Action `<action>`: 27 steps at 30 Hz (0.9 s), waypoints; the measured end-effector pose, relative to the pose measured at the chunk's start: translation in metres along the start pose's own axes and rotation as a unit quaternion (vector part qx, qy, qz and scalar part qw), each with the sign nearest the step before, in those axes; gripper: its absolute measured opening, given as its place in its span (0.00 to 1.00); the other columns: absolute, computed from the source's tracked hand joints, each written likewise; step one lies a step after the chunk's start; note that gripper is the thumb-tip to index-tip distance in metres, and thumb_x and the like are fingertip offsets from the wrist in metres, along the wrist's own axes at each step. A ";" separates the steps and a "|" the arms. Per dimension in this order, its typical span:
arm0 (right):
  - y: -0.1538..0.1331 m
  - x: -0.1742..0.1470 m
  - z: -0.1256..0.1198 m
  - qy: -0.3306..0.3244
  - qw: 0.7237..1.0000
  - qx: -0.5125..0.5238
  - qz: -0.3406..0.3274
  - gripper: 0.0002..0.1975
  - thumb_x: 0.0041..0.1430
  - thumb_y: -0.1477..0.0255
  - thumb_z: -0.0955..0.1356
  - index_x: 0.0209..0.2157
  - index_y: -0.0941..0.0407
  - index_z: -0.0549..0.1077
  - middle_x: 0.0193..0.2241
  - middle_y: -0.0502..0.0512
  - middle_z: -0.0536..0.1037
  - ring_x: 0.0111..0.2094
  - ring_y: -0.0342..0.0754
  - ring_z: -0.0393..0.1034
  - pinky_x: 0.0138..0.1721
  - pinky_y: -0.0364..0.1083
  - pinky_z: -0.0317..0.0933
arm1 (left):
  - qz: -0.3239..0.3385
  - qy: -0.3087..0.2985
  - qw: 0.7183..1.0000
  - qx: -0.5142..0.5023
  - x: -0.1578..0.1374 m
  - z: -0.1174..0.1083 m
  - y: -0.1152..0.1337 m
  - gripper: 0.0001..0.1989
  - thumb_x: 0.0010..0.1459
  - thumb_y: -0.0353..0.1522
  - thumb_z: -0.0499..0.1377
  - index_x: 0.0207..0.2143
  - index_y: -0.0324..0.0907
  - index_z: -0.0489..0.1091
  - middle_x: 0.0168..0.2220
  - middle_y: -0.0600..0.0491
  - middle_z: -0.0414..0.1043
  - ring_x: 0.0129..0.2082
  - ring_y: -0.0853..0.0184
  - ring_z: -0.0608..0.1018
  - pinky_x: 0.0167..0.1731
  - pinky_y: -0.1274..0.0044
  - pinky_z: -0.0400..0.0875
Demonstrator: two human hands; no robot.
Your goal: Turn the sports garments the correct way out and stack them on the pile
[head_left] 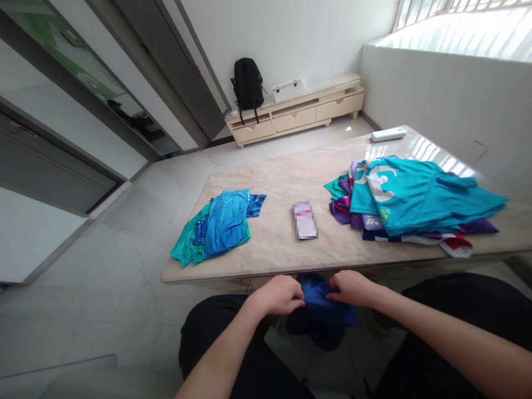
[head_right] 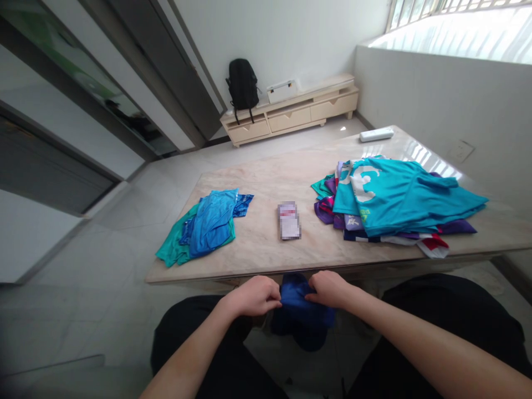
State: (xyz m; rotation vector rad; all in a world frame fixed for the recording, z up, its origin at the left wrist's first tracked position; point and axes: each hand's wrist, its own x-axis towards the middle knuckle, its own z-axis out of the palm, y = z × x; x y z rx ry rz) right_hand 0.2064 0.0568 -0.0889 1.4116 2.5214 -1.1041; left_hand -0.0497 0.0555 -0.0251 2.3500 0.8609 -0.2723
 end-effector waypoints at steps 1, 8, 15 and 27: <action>0.002 -0.002 0.002 -0.014 1.000 -0.016 -0.003 0.13 0.54 0.61 0.72 0.25 0.56 0.76 0.24 0.56 0.77 0.27 0.50 0.69 0.28 0.45 0.51 | 0.010 0.000 1.000 -0.013 -0.001 -0.001 0.001 0.07 0.60 0.34 0.61 0.31 0.43 0.79 0.33 0.52 0.80 0.34 0.65 0.79 0.35 0.78 0.66; -0.002 -0.002 0.001 -0.029 0.998 -0.009 -0.047 0.11 0.57 0.64 0.68 0.31 0.55 0.79 0.28 0.56 0.80 0.31 0.52 0.74 0.31 0.45 0.56 | 0.022 0.087 0.992 -0.087 0.003 -0.005 0.011 0.08 0.53 0.29 0.62 0.23 0.40 0.69 0.24 0.57 0.69 0.27 0.71 0.69 0.31 0.80 0.60; 0.002 -0.002 0.001 -0.088 0.984 0.080 -0.129 0.38 0.44 0.69 0.74 0.60 0.53 0.69 0.54 0.61 0.77 0.50 0.58 0.74 0.47 0.48 0.65 | 0.052 0.142 0.941 -0.303 -0.004 -0.022 0.023 0.12 0.60 0.33 0.59 0.24 0.38 0.68 0.26 0.55 0.67 0.29 0.71 0.69 0.34 0.79 0.64; -0.007 -0.001 0.012 -0.040 0.992 0.075 -0.095 0.07 0.55 0.75 0.65 0.25 0.58 0.74 0.27 0.60 0.79 0.30 0.51 0.72 0.33 0.46 0.58 | -0.117 0.170 0.978 -0.009 -0.003 -0.021 0.014 0.12 0.63 0.34 0.57 0.28 0.40 0.74 0.32 0.50 0.76 0.36 0.63 0.76 0.39 0.75 0.66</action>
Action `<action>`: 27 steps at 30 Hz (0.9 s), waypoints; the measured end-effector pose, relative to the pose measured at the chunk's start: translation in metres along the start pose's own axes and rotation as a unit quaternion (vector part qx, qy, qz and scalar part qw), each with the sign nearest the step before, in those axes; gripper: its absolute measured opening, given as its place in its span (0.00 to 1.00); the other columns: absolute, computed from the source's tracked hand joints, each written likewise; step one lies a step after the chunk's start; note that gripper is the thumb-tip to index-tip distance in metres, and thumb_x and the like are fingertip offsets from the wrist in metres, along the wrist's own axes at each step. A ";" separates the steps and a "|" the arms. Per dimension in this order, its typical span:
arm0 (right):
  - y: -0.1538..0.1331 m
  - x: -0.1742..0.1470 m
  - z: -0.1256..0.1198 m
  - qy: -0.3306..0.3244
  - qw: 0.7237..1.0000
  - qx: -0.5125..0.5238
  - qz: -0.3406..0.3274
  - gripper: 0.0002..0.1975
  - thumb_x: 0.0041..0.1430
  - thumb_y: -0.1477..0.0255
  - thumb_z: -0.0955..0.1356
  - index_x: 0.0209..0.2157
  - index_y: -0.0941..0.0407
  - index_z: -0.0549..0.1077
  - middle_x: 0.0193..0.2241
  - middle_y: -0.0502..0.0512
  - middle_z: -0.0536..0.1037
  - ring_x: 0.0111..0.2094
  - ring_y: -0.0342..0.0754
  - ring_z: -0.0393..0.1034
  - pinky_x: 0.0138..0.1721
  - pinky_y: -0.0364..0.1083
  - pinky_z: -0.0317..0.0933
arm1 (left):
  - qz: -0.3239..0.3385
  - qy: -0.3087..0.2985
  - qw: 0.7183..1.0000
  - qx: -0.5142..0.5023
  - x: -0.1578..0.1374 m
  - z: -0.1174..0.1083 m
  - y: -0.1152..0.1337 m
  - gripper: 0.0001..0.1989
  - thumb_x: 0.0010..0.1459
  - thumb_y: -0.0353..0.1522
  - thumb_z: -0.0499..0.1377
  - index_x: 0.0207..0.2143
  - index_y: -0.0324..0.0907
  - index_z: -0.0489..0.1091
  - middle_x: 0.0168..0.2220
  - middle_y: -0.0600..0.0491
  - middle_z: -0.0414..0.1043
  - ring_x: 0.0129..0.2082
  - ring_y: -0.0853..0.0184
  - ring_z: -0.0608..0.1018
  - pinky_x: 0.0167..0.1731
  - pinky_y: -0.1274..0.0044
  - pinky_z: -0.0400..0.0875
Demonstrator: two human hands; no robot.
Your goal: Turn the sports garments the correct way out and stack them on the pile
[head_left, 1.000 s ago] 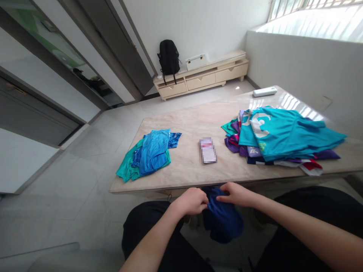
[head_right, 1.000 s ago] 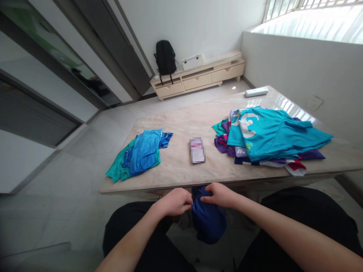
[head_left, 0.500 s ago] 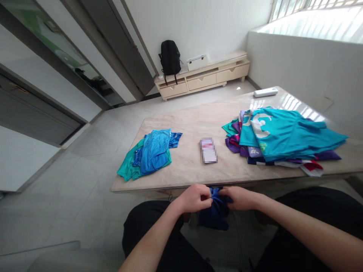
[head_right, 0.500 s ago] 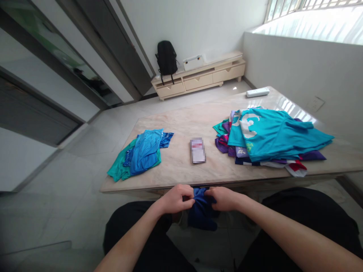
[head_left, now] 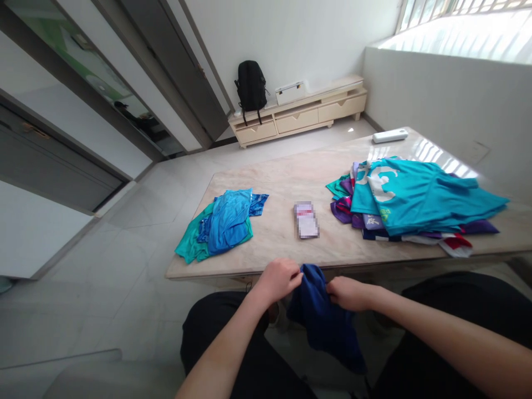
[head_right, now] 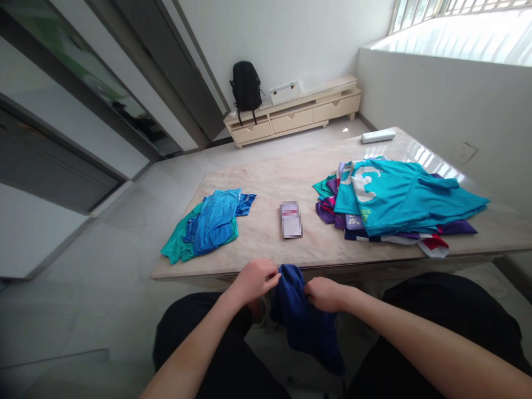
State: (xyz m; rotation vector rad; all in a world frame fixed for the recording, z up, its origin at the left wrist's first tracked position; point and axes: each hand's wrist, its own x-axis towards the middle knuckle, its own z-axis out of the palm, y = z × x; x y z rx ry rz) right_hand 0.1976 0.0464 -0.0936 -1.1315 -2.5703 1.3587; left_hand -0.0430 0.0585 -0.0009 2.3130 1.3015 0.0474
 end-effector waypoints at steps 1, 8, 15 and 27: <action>-0.001 0.000 -0.002 0.000 1.000 0.008 -0.001 0.07 0.56 0.74 0.66 0.25 0.58 0.73 0.26 0.57 0.78 0.28 0.49 0.70 0.31 0.45 0.57 | -0.006 -0.018 0.999 0.028 0.001 0.004 -0.004 0.12 0.64 0.34 0.56 0.30 0.41 0.75 0.33 0.49 0.78 0.37 0.62 0.77 0.39 0.75 0.66; -0.005 0.000 -0.002 0.005 0.843 0.530 0.088 0.23 0.57 0.51 0.71 0.28 0.58 0.72 0.20 0.47 0.71 0.20 0.39 0.60 0.25 0.40 0.57 | 0.008 -0.178 0.983 -0.041 -0.005 0.018 -0.004 0.14 0.59 0.44 0.64 0.40 0.44 0.79 0.37 0.51 0.81 0.36 0.62 0.80 0.32 0.77 0.66; -0.016 0.001 -0.007 0.073 0.672 0.721 0.154 0.13 0.57 0.62 0.73 0.33 0.56 0.70 0.23 0.50 0.77 0.25 0.47 0.73 0.32 0.47 0.69 | 0.020 -0.212 0.959 -0.189 -0.001 0.035 0.015 0.20 0.53 0.47 0.68 0.42 0.43 0.78 0.39 0.51 0.82 0.35 0.61 0.81 0.33 0.77 0.69; 0.006 0.016 0.004 0.160 0.883 0.416 0.149 0.19 0.59 0.54 0.67 0.29 0.57 0.70 0.22 0.48 0.71 0.24 0.44 0.64 0.27 0.43 0.57 | 0.010 -0.108 0.984 -0.143 0.000 0.017 0.013 0.22 0.58 0.48 0.64 0.22 0.39 0.72 0.21 0.58 0.69 0.22 0.72 0.68 0.24 0.80 0.55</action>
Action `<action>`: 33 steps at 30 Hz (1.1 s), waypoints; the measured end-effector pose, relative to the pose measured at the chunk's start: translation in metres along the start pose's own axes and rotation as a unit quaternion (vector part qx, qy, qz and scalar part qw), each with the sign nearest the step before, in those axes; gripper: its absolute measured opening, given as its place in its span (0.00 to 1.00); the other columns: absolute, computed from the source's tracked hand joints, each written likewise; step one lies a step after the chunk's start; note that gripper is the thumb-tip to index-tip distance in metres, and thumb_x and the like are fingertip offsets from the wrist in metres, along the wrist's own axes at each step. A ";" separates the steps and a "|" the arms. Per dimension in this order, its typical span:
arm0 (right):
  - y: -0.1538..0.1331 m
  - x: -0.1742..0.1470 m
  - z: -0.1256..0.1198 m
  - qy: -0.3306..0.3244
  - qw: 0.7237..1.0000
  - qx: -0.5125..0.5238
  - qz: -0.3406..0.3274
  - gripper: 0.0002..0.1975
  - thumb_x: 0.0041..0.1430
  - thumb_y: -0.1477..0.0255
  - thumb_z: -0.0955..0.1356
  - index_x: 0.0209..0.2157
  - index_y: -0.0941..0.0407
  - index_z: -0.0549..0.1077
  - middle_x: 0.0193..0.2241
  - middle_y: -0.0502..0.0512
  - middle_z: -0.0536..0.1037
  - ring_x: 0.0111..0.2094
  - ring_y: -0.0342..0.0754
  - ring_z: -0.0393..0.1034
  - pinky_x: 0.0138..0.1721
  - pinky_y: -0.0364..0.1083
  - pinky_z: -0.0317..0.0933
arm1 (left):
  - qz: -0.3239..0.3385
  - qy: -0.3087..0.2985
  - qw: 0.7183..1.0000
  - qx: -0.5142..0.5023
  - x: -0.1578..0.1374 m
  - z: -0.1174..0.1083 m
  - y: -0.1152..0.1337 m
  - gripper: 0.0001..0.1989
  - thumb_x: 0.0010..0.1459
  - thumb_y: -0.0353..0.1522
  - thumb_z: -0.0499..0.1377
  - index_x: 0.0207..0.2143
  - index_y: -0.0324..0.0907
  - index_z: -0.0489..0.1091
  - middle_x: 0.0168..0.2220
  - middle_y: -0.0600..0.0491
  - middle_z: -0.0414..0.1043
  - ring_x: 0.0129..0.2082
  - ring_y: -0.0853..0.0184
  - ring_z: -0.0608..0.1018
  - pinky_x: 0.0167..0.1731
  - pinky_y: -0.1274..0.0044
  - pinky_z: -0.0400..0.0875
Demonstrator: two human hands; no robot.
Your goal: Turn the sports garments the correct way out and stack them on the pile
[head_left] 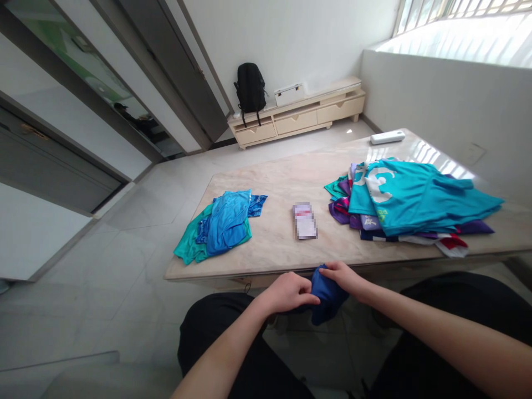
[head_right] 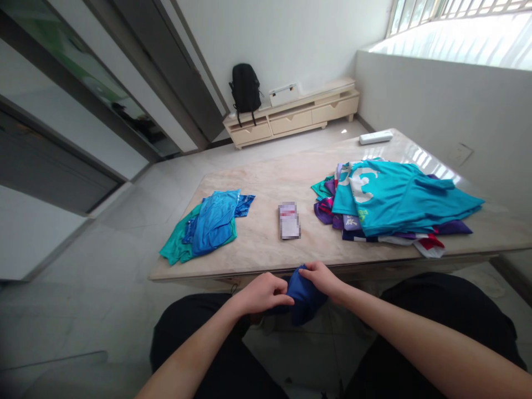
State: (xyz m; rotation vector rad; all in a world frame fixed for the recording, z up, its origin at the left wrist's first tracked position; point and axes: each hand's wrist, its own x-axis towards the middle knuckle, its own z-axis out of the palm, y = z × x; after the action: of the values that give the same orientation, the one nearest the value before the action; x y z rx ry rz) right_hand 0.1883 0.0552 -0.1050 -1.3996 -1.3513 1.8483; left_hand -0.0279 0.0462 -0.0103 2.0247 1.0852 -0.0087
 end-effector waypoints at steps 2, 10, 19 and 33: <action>0.005 0.004 -0.002 0.004 0.999 -0.048 -0.015 0.18 0.56 0.56 0.69 0.25 0.57 0.70 0.20 0.48 0.70 0.24 0.44 0.62 0.28 0.43 0.54 | 0.004 -0.013 0.995 -0.103 -0.004 -0.005 0.005 0.23 0.59 0.48 0.62 0.23 0.39 0.70 0.20 0.59 0.67 0.22 0.74 0.66 0.24 0.80 0.56; -0.006 -0.004 -0.004 0.028 0.953 -0.282 -0.111 0.16 0.64 0.59 0.65 0.35 0.55 0.77 0.32 0.55 0.80 0.35 0.52 0.72 0.37 0.47 0.58 | -0.026 0.079 0.929 -0.360 -0.008 -0.011 0.009 0.25 0.57 0.50 0.63 0.22 0.39 0.65 0.16 0.59 0.62 0.18 0.75 0.64 0.23 0.81 0.58; -0.026 -0.037 0.007 0.076 0.895 -0.319 -0.303 0.14 0.69 0.61 0.61 0.40 0.54 0.73 0.39 0.58 0.75 0.36 0.49 0.72 0.39 0.45 0.62 | -0.071 0.191 0.890 -0.408 0.003 -0.002 -0.003 0.26 0.55 0.51 0.64 0.21 0.40 0.63 0.14 0.61 0.60 0.17 0.76 0.62 0.22 0.80 0.58; -0.018 -0.019 0.010 -0.060 0.954 -0.248 -0.158 0.15 0.63 0.65 0.65 0.25 0.57 0.73 0.23 0.52 0.75 0.26 0.46 0.68 0.30 0.43 0.57 | -0.055 0.179 0.903 -0.387 0.009 -0.003 -0.001 0.25 0.61 0.52 0.58 0.25 0.40 0.64 0.16 0.59 0.63 0.19 0.73 0.66 0.25 0.79 0.61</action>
State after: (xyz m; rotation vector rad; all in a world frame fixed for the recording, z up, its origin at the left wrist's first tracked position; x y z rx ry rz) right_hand 0.1826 0.0430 -0.0804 -1.2038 -2.0721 1.4596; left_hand -0.0243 0.0552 -0.0121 1.2589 1.1756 0.6607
